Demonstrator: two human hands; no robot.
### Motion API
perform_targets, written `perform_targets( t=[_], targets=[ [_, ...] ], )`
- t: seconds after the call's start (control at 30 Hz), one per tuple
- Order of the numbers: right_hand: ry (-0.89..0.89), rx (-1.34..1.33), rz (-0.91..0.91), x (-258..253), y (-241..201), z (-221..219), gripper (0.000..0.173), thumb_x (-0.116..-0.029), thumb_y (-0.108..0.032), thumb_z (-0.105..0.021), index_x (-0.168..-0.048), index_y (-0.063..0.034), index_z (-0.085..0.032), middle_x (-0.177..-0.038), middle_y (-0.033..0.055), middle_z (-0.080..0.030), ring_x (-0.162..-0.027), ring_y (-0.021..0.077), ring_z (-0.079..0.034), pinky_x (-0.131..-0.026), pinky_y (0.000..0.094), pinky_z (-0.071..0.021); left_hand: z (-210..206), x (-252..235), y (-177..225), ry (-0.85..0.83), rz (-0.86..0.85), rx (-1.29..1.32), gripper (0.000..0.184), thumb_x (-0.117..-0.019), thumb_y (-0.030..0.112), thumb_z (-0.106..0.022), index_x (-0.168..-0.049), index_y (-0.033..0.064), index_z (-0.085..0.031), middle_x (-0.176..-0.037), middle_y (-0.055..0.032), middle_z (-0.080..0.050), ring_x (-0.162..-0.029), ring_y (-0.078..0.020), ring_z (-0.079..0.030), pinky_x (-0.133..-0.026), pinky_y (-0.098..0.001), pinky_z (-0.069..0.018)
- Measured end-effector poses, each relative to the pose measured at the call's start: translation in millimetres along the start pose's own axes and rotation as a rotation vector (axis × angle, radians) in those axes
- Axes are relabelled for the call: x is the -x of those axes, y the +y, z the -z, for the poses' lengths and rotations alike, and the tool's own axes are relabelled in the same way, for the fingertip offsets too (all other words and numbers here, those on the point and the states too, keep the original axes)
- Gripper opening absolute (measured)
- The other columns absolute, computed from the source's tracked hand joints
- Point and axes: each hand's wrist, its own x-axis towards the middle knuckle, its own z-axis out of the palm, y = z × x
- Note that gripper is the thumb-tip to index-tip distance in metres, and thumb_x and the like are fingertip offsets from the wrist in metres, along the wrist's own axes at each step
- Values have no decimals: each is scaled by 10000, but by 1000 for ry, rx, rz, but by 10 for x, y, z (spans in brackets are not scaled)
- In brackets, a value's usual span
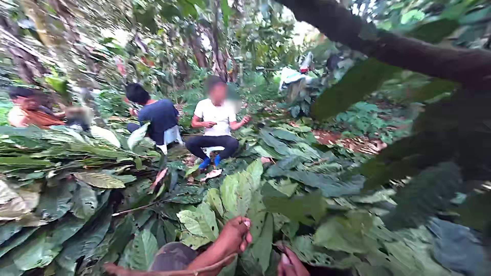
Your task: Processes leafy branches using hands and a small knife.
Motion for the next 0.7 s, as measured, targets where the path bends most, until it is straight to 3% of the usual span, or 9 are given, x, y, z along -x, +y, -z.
perform_targets(
  t=[0.07,0.13,0.27,0.37,0.4,0.47,0.6,0.7],
  targets=[
    [-18,130,46,4,-163,-86,479,-1078,-213,-392,-1475,44,-465,-1011,177,-682,-875,246,-677,-848,448,-567,-85,58,-29,-6,0,14,241,-1106,158,-415,-1260,12,-531,-634,-11,-562,-416,-38,-441,-385,-170,-368],
    [-22,221,141,-67,-259,-173,480,-1066,-214,-411,-1466,39,-491,-1178,222,-683,-1009,303,-693,-940,505,-550,-132,97,-25,-28,-14,8,235,-1105,154,-413,-1252,14,-531,-625,-10,-564,-409,-37,-440,-379,-169,-365],
    [52,379,318,-268,-268,-340,499,-1073,-238,-426,-1503,12,-464,-1303,205,-658,-1132,313,-680,-994,524,-535,-174,139,-48,-69,-65,-16,195,-1098,127,-405,-1205,17,-526,-612,-17,-568,-408,-46,-450,-383,-174,-373],
    [79,408,273,-406,-329,-393,500,-1080,-217,-419,-1512,35,-441,-1356,219,-631,-1222,329,-644,-1065,516,-495,-153,155,-66,-101,-112,-51,176,-1090,119,-416,-1186,28,-531,-610,-15,-582,-408,-52,-468,-386,-183,-388],
    [114,381,205,-472,-366,-390,503,-1085,-216,-402,-1532,16,-421,-1344,207,-640,-1182,304,-663,-1044,496,-511,-139,161,-63,-113,-120,-62,181,-1088,121,-418,-1190,29,-536,-606,-13,-582,-407,-54,-472,-385,-185,-393],
    [225,302,93,-613,-431,-341,511,-1094,-237,-355,-1562,-34,-389,-1124,191,-678,-894,274,-671,-853,483,-547,-124,207,-44,-140,-124,-91,188,-1085,119,-419,-1198,30,-541,-603,-11,-583,-404,-50,-468,-382,-184,-392],
    [232,276,167,-722,-461,-201,550,-1087,-242,-366,-1578,4,-329,-1316,209,-638,-931,225,-680,-901,424,-546,-75,339,26,-202,-121,-149,212,-1085,95,-407,-1229,26,-547,-625,-4,-596,-423,-37,-470,-402,-183,-394],
    [217,280,182,-723,-469,-169,559,-1084,-248,-376,-1586,-7,-315,-1297,196,-642,-883,202,-671,-856,411,-553,-41,378,33,-214,-128,-141,205,-1081,82,-415,-1217,29,-559,-622,-2,-592,-426,-34,-465,-404,-178,-388]
  ],
)
